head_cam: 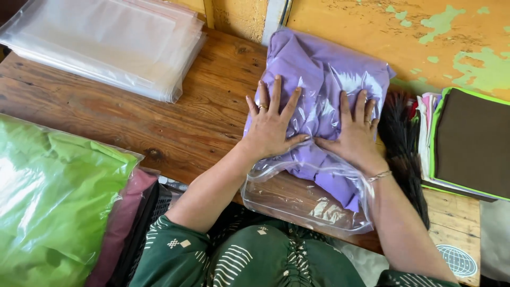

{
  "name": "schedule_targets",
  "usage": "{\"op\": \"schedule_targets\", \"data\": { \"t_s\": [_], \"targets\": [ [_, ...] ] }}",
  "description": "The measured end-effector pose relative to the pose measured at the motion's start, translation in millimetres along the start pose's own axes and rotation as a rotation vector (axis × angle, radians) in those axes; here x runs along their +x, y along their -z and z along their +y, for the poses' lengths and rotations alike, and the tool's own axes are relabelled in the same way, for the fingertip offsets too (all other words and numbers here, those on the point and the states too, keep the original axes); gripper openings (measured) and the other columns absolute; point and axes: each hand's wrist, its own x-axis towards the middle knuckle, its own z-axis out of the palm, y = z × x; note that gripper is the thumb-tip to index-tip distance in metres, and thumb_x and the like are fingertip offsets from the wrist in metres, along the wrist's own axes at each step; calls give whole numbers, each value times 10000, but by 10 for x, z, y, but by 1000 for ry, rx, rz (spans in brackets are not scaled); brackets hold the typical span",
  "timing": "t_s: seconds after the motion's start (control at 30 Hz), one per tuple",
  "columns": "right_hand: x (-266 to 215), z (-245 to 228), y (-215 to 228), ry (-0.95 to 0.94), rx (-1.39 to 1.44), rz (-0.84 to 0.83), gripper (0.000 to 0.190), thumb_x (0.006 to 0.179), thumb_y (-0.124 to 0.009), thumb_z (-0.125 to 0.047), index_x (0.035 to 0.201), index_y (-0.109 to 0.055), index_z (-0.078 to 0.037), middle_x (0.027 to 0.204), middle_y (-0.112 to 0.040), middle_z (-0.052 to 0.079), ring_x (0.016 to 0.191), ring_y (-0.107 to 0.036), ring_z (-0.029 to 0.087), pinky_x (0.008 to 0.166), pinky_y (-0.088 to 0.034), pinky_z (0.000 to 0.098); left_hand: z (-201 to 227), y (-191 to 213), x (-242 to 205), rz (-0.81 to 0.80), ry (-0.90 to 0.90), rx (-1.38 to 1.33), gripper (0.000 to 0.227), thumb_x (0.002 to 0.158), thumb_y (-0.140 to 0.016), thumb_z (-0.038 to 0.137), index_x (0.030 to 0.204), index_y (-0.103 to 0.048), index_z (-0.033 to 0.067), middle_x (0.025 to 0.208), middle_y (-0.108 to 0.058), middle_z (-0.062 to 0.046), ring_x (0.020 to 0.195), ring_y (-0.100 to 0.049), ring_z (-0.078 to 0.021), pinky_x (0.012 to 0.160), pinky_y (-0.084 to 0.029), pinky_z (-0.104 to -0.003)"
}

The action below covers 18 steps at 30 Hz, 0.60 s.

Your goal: The person places a folded purple garment into a clear plastic bag, presses out air, and seals the zipper closure. The person then uses a brush to smooth the surface of the bag and places it with other packed items.

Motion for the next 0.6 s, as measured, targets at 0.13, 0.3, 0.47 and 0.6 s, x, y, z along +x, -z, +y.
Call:
{"op": "schedule_targets", "data": {
  "t_s": [0.13, 0.3, 0.47, 0.6],
  "targets": [
    [126, 172, -281, 9, -43, 37, 1236, 584, -718, -632, 1532, -76, -166, 1513, 88, 256, 1351, 12, 556, 1028, -163, 725, -23, -115, 57, -75, -21, -42, 1144, 722, -697, 634, 1523, -25, 169, 1514, 41, -314, 1346, -29, -605, 1042, -176, -702],
    [218, 214, -300, -31, -170, -66, 1210, 529, -709, -683, 1514, -154, -254, 1536, -46, 195, 1381, -109, 484, 1033, -228, 672, -36, -241, 126, -106, -55, 50, 1132, 706, -658, 669, 1522, -39, 187, 1521, -103, -271, 1346, -162, -568, 1045, -240, -654],
    [250, 221, -279, -46, -173, -104, 1168, 552, -675, -717, 1506, -191, -247, 1538, -52, 193, 1387, -110, 476, 1026, -221, 672, -69, -317, 198, -121, -36, 117, 1070, 682, -593, 728, 1504, -145, 210, 1480, -234, -219, 1333, -234, -521, 1024, -270, -623],
    [191, 91, -110, -60, -155, -155, 1134, 567, -663, -725, 1501, -190, -289, 1541, -87, 172, 1392, -129, 454, 1028, -220, 669, -130, -336, 185, -80, -42, 103, 1018, 669, -597, 737, 1477, -238, 232, 1428, -332, -177, 1306, -317, -485, 1002, -326, -593]
  ]
}}
